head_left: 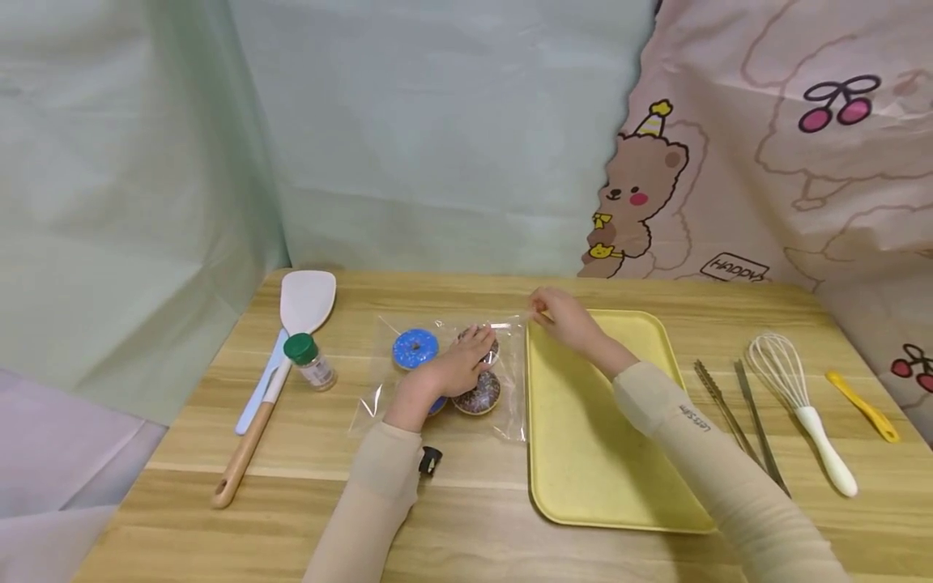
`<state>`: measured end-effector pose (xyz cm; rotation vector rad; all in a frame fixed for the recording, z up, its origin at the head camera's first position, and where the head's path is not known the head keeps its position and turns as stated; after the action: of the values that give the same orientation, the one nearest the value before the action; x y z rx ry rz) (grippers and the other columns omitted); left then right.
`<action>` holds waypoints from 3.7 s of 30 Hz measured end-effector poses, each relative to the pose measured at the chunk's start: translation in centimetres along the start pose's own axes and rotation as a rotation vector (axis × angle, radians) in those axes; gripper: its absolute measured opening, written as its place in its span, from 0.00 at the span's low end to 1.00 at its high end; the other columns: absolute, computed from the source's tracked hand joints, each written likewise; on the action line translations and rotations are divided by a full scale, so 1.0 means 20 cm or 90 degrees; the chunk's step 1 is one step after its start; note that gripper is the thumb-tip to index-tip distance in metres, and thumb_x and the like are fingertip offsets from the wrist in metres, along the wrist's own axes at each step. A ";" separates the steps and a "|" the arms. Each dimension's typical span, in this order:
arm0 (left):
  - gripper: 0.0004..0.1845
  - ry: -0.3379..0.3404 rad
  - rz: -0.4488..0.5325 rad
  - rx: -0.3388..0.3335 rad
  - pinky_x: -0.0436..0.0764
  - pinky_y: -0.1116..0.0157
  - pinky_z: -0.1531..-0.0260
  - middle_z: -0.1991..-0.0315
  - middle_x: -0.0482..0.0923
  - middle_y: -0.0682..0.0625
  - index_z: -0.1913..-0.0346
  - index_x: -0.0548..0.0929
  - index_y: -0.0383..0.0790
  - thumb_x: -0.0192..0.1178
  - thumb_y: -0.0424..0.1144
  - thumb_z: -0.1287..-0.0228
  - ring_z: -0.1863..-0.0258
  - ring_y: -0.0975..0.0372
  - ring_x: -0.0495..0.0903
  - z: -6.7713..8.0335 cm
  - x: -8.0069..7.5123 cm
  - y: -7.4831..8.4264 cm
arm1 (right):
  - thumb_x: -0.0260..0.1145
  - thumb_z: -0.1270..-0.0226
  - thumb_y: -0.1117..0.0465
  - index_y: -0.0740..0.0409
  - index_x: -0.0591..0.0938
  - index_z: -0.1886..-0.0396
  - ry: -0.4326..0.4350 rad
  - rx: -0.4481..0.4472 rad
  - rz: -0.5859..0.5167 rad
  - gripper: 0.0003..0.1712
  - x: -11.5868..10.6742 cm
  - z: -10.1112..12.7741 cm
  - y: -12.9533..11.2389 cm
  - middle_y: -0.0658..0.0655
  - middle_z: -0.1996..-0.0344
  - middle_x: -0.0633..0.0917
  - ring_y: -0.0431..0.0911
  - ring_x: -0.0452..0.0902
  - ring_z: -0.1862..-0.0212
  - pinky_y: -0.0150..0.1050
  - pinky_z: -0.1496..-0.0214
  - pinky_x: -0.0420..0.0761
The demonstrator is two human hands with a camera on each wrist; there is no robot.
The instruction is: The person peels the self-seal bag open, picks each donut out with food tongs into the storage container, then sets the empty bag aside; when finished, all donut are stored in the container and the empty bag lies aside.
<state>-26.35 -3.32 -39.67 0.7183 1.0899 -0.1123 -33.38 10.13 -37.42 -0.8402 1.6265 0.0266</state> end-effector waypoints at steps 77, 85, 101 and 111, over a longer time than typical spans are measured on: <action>0.28 0.024 -0.018 -0.026 0.42 0.53 0.29 0.26 0.42 0.41 0.28 0.49 0.31 0.42 0.35 0.27 0.27 0.49 0.38 -0.01 0.01 -0.01 | 0.70 0.45 0.67 0.55 0.85 0.62 -0.049 -0.207 0.009 0.10 -0.02 0.14 -0.17 0.51 0.62 0.85 0.37 0.71 0.75 0.31 0.72 0.75; 0.29 0.022 -0.012 -0.024 0.42 0.52 0.29 0.26 0.41 0.41 0.28 0.49 0.31 0.42 0.34 0.27 0.27 0.49 0.37 0.00 0.00 -0.01 | 0.71 0.47 0.66 0.57 0.86 0.65 -0.059 -0.281 0.050 0.08 0.02 0.14 -0.29 0.52 0.63 0.85 0.44 0.82 0.64 0.35 0.60 0.82; 0.29 0.018 0.014 -0.017 0.41 0.54 0.29 0.26 0.41 0.41 0.28 0.48 0.31 0.41 0.34 0.26 0.27 0.50 0.36 0.01 -0.01 0.00 | 0.70 0.46 0.64 0.55 0.85 0.73 -0.047 -0.306 0.082 0.01 -0.02 0.23 -0.24 0.46 0.72 0.83 0.38 0.80 0.70 0.33 0.66 0.81; 0.29 0.014 0.008 -0.027 0.40 0.54 0.29 0.26 0.39 0.42 0.28 0.47 0.33 0.41 0.35 0.26 0.27 0.51 0.36 0.00 0.00 -0.01 | 0.73 0.49 0.67 0.58 0.86 0.66 0.001 -0.186 -0.082 0.09 -0.06 0.21 -0.17 0.52 0.68 0.86 0.38 0.77 0.74 0.32 0.74 0.78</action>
<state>-26.35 -3.41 -39.73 0.6892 1.1056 -0.0706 -27.99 10.11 -35.91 -1.1676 1.5882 0.1757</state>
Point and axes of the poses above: each hand's wrist, its own z-axis away from the middle knuckle, its own x-axis out of the palm, y = z × x, the point moved 8 cm from there along -z, towards the middle knuckle
